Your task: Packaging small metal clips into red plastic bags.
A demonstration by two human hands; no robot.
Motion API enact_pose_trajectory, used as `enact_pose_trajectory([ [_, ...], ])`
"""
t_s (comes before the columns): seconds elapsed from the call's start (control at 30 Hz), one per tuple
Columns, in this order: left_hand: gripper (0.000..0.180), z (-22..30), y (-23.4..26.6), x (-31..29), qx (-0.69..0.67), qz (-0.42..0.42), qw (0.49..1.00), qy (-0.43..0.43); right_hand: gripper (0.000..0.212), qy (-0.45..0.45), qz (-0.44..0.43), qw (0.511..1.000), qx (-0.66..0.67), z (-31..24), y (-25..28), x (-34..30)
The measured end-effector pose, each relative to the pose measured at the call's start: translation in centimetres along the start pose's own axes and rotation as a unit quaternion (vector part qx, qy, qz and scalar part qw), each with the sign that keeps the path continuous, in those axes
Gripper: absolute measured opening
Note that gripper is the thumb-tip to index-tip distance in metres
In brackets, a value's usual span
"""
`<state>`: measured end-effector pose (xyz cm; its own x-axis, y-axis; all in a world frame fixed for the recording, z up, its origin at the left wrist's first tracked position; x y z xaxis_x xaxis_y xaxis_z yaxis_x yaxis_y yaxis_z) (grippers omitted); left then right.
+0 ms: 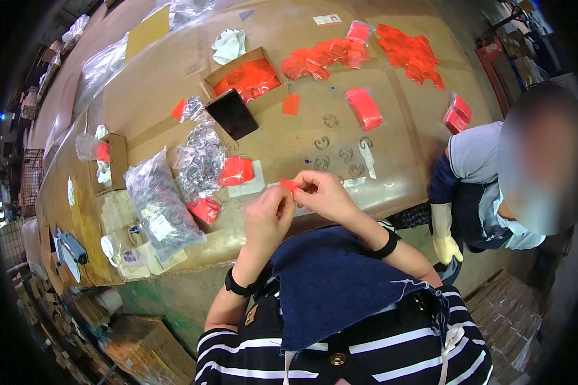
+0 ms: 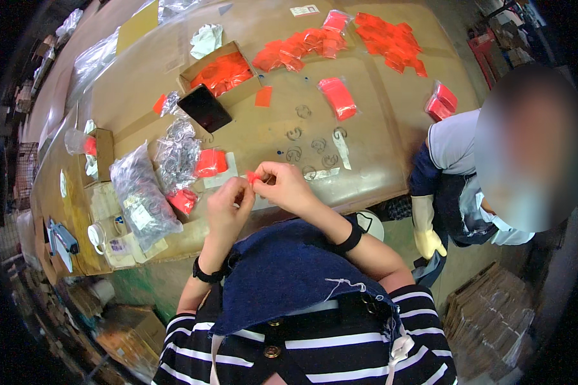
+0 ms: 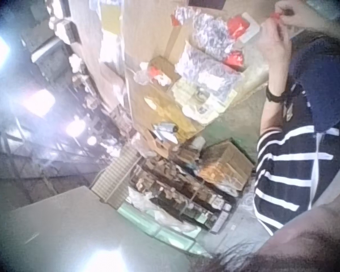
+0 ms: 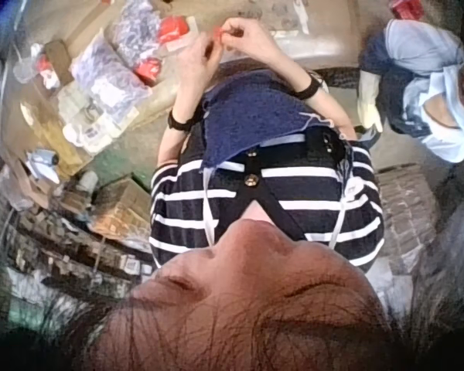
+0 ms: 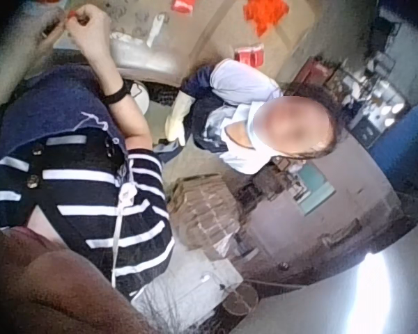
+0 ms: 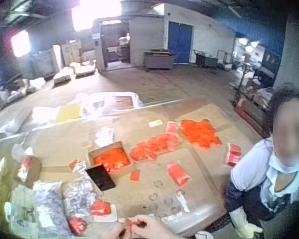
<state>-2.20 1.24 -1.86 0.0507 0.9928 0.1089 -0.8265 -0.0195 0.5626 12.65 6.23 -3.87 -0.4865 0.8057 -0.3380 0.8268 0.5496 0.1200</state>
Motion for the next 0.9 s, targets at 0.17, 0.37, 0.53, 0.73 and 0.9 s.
enact_pose_trajectory([
  [0.17, 0.018, 0.5, 0.6, 0.0, -0.047, -0.097, 0.993, -0.045, 0.016, -0.103, -0.161, 0.949, 0.253, 2.7, 0.2, 0.3],
  [0.37, 0.057, 2.7, 1.4, 1.8, 0.2, -0.021, 0.97, -0.135, 0.017, -0.054, -0.164, 0.937, 0.305, 3.4, -0.6, 0.3],
  [0.53, 0.059, 0.2, -0.4, 0.1, 0.174, -0.156, 0.966, -0.11, 0.011, -0.077, -0.157, 0.962, 0.21, 4.8, -0.4, 0.3],
  [0.73, 0.046, -1.1, -1.4, -0.8, 0.139, -0.188, 0.971, -0.057, 0.006, -0.142, -0.177, 0.959, 0.17, 6.6, 0.5, 0.3],
  [0.9, 0.038, -2.9, -1.4, -1.6, 0.084, -0.147, 0.985, -0.029, 0.012, -0.146, -0.213, 0.951, 0.173, 6.7, 1.7, 1.2],
])
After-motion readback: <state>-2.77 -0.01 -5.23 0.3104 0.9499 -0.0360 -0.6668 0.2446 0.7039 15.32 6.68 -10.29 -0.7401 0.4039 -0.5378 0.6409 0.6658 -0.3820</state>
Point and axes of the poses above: each hand's wrist, its own x-axis towards the middle knuckle, its own y-axis out of the back of the hand, z = x × y, the point moved 2 cm from there along x, towards the middle knuckle, and after that the axes turned 5 degrees about -z, right-handed, at the moved point
